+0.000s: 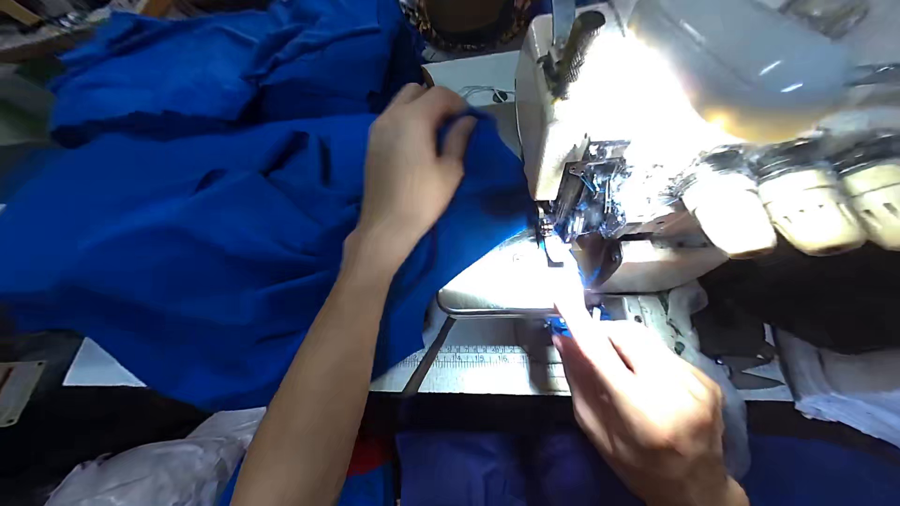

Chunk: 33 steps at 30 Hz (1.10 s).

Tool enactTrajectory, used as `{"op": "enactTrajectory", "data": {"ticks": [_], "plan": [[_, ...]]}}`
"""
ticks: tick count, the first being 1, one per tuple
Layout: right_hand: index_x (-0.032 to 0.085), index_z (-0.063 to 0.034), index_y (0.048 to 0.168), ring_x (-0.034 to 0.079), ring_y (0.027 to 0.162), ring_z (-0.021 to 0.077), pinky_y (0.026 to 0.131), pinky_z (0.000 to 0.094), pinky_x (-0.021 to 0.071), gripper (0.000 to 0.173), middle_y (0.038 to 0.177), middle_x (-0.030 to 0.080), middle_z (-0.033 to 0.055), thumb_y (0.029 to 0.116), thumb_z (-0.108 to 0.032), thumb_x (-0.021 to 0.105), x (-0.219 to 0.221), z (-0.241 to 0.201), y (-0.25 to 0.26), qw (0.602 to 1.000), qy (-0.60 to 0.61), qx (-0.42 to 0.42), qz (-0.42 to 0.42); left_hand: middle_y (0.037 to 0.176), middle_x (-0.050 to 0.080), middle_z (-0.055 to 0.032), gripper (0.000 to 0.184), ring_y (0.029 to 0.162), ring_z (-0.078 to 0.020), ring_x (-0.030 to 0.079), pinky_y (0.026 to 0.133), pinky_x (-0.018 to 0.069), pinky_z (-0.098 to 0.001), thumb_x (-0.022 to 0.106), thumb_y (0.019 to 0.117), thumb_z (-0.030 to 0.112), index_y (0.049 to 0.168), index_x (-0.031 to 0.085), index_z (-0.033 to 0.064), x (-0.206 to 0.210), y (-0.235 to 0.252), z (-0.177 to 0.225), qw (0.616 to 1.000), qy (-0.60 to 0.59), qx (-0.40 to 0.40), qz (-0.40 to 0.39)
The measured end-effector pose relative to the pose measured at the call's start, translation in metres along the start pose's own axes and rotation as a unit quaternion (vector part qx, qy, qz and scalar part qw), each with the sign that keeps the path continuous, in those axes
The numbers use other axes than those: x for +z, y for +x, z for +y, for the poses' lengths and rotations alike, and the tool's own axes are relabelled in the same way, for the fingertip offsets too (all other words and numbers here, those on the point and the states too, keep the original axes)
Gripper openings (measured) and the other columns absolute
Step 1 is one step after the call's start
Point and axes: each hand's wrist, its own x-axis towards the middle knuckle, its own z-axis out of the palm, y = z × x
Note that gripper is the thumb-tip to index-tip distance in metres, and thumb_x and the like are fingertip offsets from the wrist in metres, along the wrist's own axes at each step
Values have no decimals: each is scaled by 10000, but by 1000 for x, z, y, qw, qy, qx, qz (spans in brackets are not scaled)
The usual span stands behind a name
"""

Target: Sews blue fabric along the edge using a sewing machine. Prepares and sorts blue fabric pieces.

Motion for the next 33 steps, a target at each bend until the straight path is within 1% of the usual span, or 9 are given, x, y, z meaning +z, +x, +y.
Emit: {"op": "enactTrajectory", "data": {"ticks": [4,10,15,19,21,24,27,29,33], "plan": [[726,-125,1153,596,758,179,634,283,448,209,997,709,95,990,-202,619,4,-28,4,991,94,-83,45,1053,618,-48,240,905,-38,602,772,507,-170,597,1026,269,1119,696,71,-57,-48,-14,990,-86,-9,109],[690,-64,940,709,844,212,633,401,553,228,1513,530,150,993,-269,604,16,-49,81,985,155,-49,-55,1032,600,19,166,874,-17,602,716,507,-160,603,1026,212,1123,671,96,-113,-113,13,982,-112,-17,149],[729,-95,1002,690,921,153,744,342,592,352,1316,642,140,1013,-420,594,-11,7,13,926,286,-54,-239,897,627,-4,129,754,-40,594,670,529,-209,612,977,119,1041,694,43,-60,-134,38,975,-189,14,118],[662,46,1211,658,957,137,768,257,568,385,1288,629,173,955,-240,672,-21,36,-25,969,197,148,-13,770,635,42,116,608,4,543,556,478,-161,629,973,112,1048,705,67,-18,-127,58,971,-228,56,46],[536,16,1270,679,815,9,637,165,591,404,1192,665,29,921,-99,705,-13,-3,-34,876,396,272,43,720,591,40,126,586,16,514,545,455,-127,621,984,93,1064,689,24,-34,-110,63,962,-251,96,36],[454,40,1397,724,793,128,567,279,607,535,1247,673,93,938,-127,672,10,-51,-25,685,622,359,-123,663,520,43,126,544,16,453,493,394,-121,577,977,41,1033,663,-31,-67,-92,61,936,-312,159,-25],[723,-83,939,606,631,-23,588,162,518,76,776,706,-75,954,-59,653,28,-81,6,704,662,254,-47,1075,637,-45,237,964,-59,636,838,562,-241,557,997,95,1200,565,-25,-85,-99,58,932,-332,144,13],[778,-159,918,668,718,-8,692,196,586,121,823,743,-89,919,-51,723,21,-84,34,720,671,173,30,1540,457,-122,508,1434,-210,442,1169,415,-421,635,999,345,1372,492,30,-73,-137,45,955,-208,170,128],[757,-151,1018,722,890,107,840,326,619,91,960,756,-10,953,-118,701,6,-77,80,663,732,158,25,1509,421,37,412,1481,-221,322,1234,176,-567,751,916,447,1252,551,318,0,-254,-30,939,104,108,310]]}}
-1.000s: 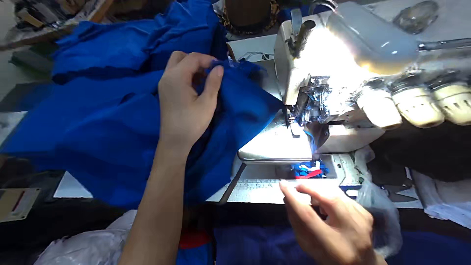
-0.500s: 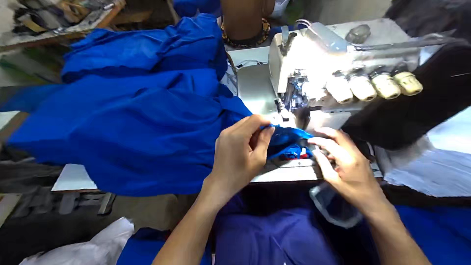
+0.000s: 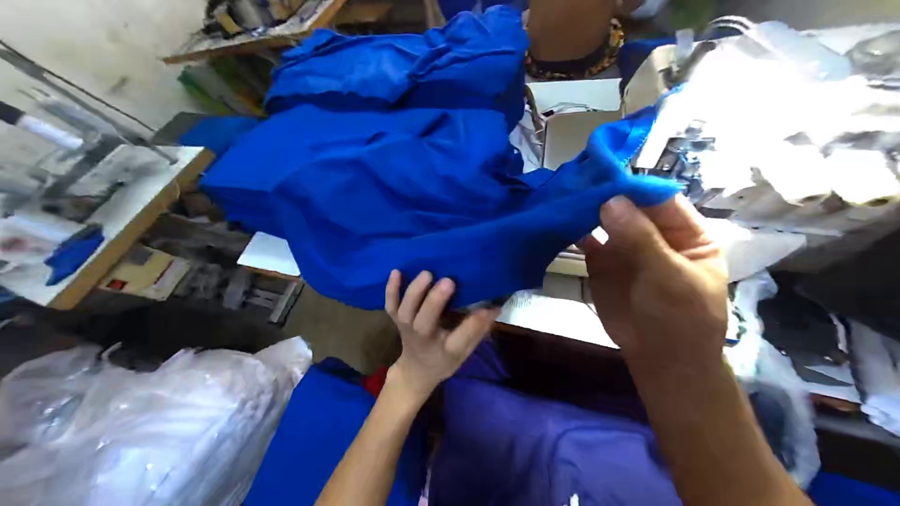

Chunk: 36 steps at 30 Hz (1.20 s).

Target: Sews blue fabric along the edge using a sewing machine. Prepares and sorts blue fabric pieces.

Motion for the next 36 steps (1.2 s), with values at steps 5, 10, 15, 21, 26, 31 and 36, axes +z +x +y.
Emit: {"op": "enactTrajectory", "data": {"ticks": [5,10,15,21,26,31,36], "plan": [[645,-134,1110,697,983,143,911,373,588,162,1023,707,18,1014,-123,514,9,3,1,996,42,52,55,965,734,-68,182,1028,-201,665,982,473,-402,607,1015,227,954,707,88,-46,-39,-47,985,49,-156,-59],[566,-188,1077,700,870,94,806,334,596,234,892,695,-45,1075,-145,337,14,30,-5,980,72,50,181,1023,746,-116,184,996,-172,703,919,564,-341,602,1023,136,1082,731,20,-128,33,-54,982,25,-104,-157],[481,-212,1158,623,781,-51,690,172,560,77,895,615,-155,1094,-209,440,48,68,-47,995,-32,59,79,1054,649,44,224,909,-10,627,801,543,-215,542,1053,292,1138,646,112,-220,105,-60,964,30,-170,-200],[688,-10,884,576,577,68,557,234,497,231,644,605,22,996,-202,625,97,93,-107,951,-168,26,-258,828,670,172,173,726,-3,668,695,586,-211,443,1102,327,1112,610,283,-288,157,-99,944,-80,-319,-18],[584,-51,943,622,775,41,769,252,566,137,822,615,-10,1037,-118,510,89,78,-69,982,3,124,-145,1260,667,1,352,1214,-189,635,1068,505,-430,332,1128,312,1334,543,121,-304,177,-93,958,-92,-273,4],[541,-176,1089,659,820,15,765,224,583,137,864,635,-88,1111,-188,406,60,42,-28,994,53,-13,92,1440,569,-160,441,1378,-362,512,1164,407,-576,299,1131,308,1450,469,56,-255,176,-101,940,-286,-177,-52],[663,-51,1077,670,721,59,641,252,587,142,877,712,8,982,-157,660,70,55,-99,964,-162,-19,-210,1368,615,-94,359,1311,-240,560,1136,437,-447,358,1107,216,1369,535,45,-269,189,-119,945,-249,-213,18]]}}
